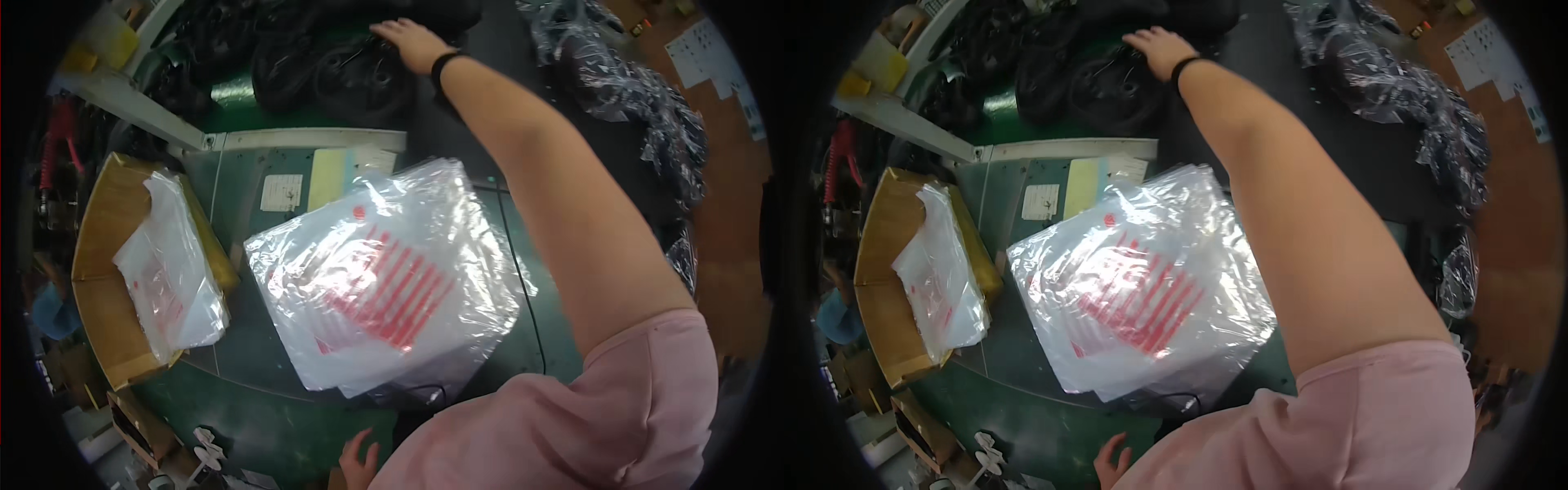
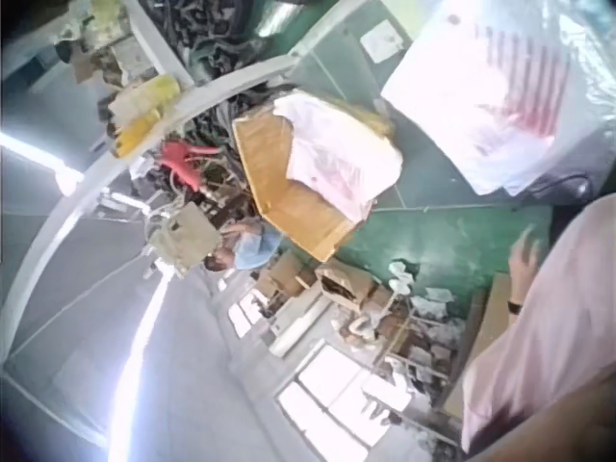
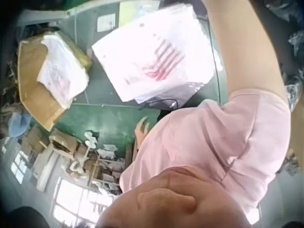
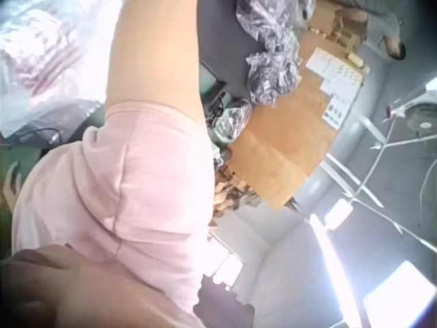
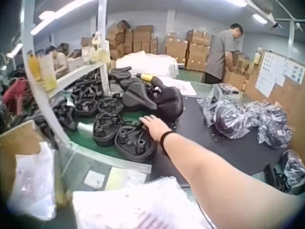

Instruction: The person picks up black plastic parts from a pile on a green workbench, wipes them with a cloth, and places them into clear plastic bags. The person repeats this process for multiple parts, handling them one at a time.

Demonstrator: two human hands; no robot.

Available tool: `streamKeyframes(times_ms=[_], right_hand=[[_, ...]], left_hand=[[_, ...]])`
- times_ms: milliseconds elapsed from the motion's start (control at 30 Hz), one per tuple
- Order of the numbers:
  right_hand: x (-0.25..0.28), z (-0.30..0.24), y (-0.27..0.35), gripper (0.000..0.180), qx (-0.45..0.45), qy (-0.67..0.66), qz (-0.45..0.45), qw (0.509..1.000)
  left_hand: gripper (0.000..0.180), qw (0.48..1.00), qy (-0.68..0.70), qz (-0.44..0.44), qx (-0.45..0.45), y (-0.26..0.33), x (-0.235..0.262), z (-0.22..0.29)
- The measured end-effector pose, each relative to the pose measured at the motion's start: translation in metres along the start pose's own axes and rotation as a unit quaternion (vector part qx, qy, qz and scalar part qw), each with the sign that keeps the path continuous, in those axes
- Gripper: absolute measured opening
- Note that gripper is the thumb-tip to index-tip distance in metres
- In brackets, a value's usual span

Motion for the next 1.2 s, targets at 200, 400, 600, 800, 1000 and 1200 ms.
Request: streamKeyframes(times_ms=[200,400,600,800,1000,1200], right_hand=[[-0.081,0.059,-0.034,0.070,-0.079,0.087,-0.227,0.967],[-0.048,0.044,-0.032,0.088,0.098,0.019,-0.212,0.972],[0.011,-0.013,0.038,0.060,0.116,-0.001,-0.307,0.945],[0.088,-0.049,0.181,0.072,-0.207,-0.298,-0.268,0.893],[0.230,-0.072,0.391,0.069,-0.393,-0.270,-0.100,0.873],[0.237,-0.093,0.558,0.082,-0.525,-0.189,-0.121,0.821]], left_hand=[[0.025,0.984,0.077,0.080,0.143,-0.015,0.055,-0.074],[0.018,0.976,-0.102,0.188,-0.034,-0.052,0.117,0.009],[0.055,0.882,-0.359,-0.093,-0.290,-0.142,-0.026,0.161],[0.067,0.840,-0.462,0.064,-0.278,-0.178,-0.050,0.155],[0.065,0.838,-0.374,0.182,-0.355,-0.156,-0.089,0.187],[0.064,0.826,-0.475,0.103,-0.286,-0.124,-0.215,0.214]])
Point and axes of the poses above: each hand's wrist, its own y-axis away from the middle knuckle, its own x-axis out of the back of the hand, z = x × y, the point moved 7 cm from there along -y, towards the middle knuckle
